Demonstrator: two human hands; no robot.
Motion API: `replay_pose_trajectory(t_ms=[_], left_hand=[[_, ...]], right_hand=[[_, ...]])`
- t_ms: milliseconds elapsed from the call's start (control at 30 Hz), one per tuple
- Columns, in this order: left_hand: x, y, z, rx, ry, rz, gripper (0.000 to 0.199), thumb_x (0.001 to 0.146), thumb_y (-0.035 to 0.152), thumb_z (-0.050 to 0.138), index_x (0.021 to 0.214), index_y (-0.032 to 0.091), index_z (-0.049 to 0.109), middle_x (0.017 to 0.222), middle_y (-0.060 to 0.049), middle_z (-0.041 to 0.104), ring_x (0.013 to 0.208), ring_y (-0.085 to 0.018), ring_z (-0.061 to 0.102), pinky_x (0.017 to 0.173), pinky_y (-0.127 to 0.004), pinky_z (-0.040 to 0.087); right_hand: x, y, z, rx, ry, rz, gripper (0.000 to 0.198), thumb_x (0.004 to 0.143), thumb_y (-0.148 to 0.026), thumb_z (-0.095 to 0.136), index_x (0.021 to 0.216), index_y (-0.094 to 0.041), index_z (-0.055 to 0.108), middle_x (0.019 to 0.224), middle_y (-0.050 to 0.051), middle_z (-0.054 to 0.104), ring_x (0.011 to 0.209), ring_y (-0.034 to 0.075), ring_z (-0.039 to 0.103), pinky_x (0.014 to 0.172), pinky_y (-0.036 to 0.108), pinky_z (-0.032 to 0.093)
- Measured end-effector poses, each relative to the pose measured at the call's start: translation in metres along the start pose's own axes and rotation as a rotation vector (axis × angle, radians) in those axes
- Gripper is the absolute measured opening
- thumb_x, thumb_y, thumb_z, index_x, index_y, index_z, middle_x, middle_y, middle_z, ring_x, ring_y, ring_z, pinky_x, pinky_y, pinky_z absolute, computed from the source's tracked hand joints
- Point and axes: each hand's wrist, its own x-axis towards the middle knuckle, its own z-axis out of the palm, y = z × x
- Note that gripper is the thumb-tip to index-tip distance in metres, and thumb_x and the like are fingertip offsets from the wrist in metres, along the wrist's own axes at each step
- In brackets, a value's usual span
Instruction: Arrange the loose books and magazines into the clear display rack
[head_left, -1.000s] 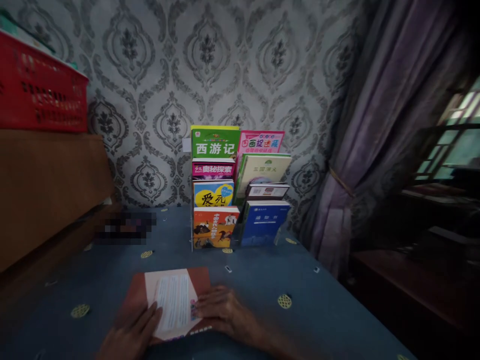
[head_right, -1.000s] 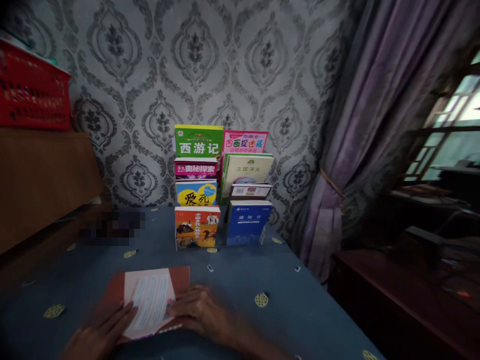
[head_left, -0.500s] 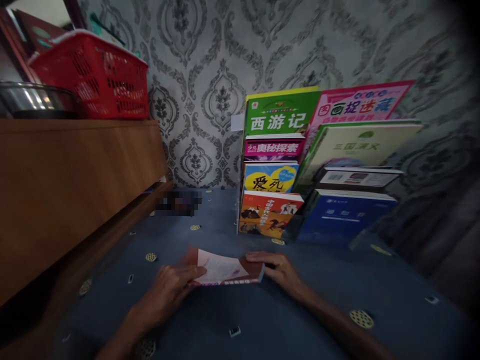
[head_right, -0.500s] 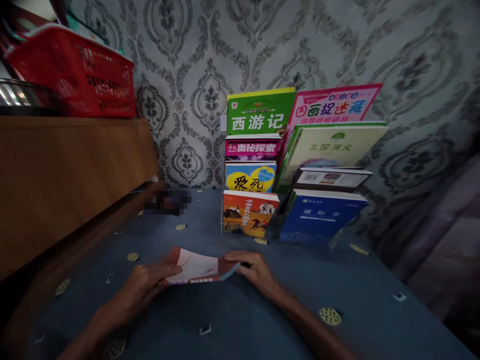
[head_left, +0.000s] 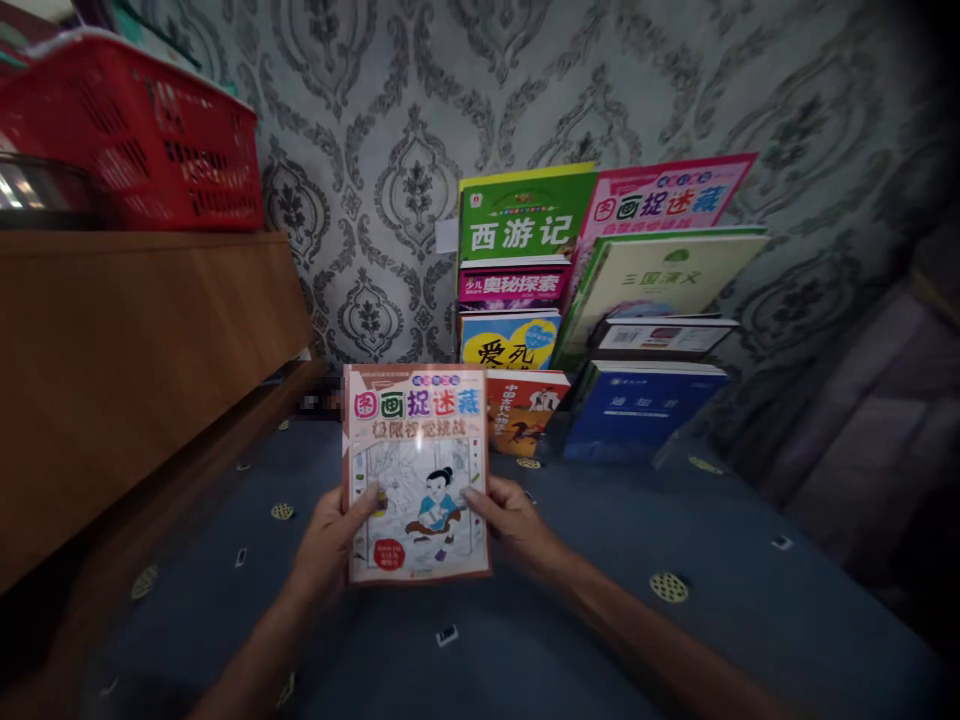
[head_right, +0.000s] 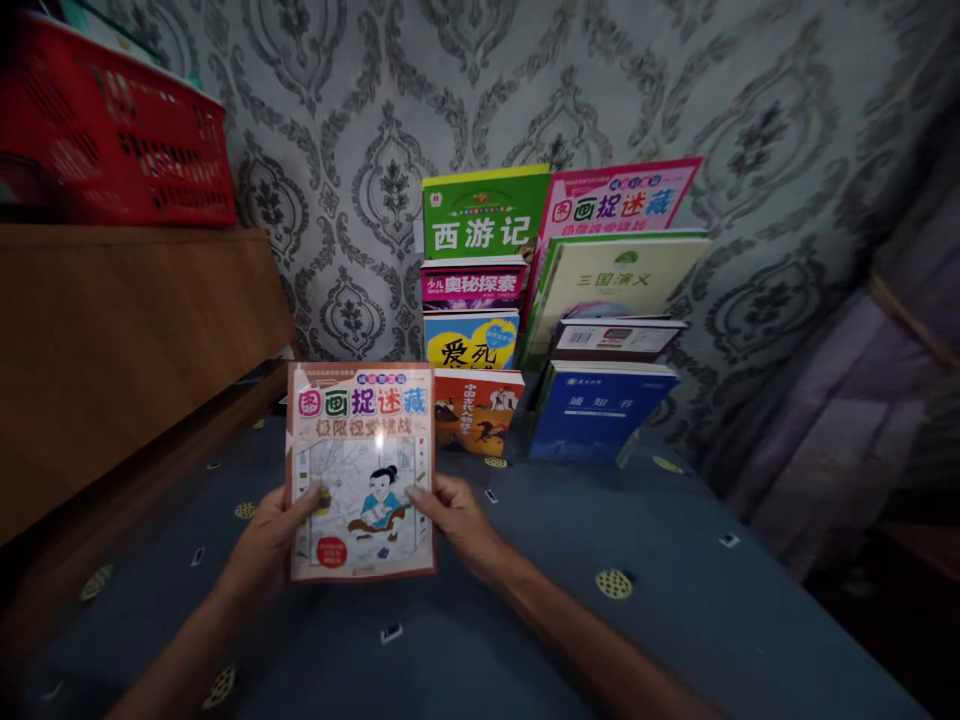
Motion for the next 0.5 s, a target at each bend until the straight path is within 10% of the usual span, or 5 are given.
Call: replay_pose_trajectory(t_ms=[200,500], left_hand=[[0.014,-0.034,-0.012,0.045,0.047,0.107,0.061,0.074,0.052,0.074,0.119,0.016,0.053,0.106,-0.013,0.074,0.096,-0.031,0.073,0.084,-0.046,0.060],[0.068,-0.065,-0.035,1.264,0.071,0.534,0.059,0.094,0.043,0.046,0.140,0.007,0.045,0.157,-0.026,0.036,0.150,-0.036,0.026,0.121,-0.056,0.024]], right_hand=[[-0.010,0.015,0.003,0.132,0.036,0.153,0.048,0.072,-0.054,0.082,0.096,-0.014,0.072,0.086,0.008,0.079,0.069,0.018,0.074,0.073,0.034,0.058],[-0.018,0.035,-0.009,0.120,0.045,0.379,0.057,0.058,-0.054,0.090,0.094,-0.013,0.073,0.082,0.007,0.079,0.066,0.017,0.072,0.071,0.030,0.056]])
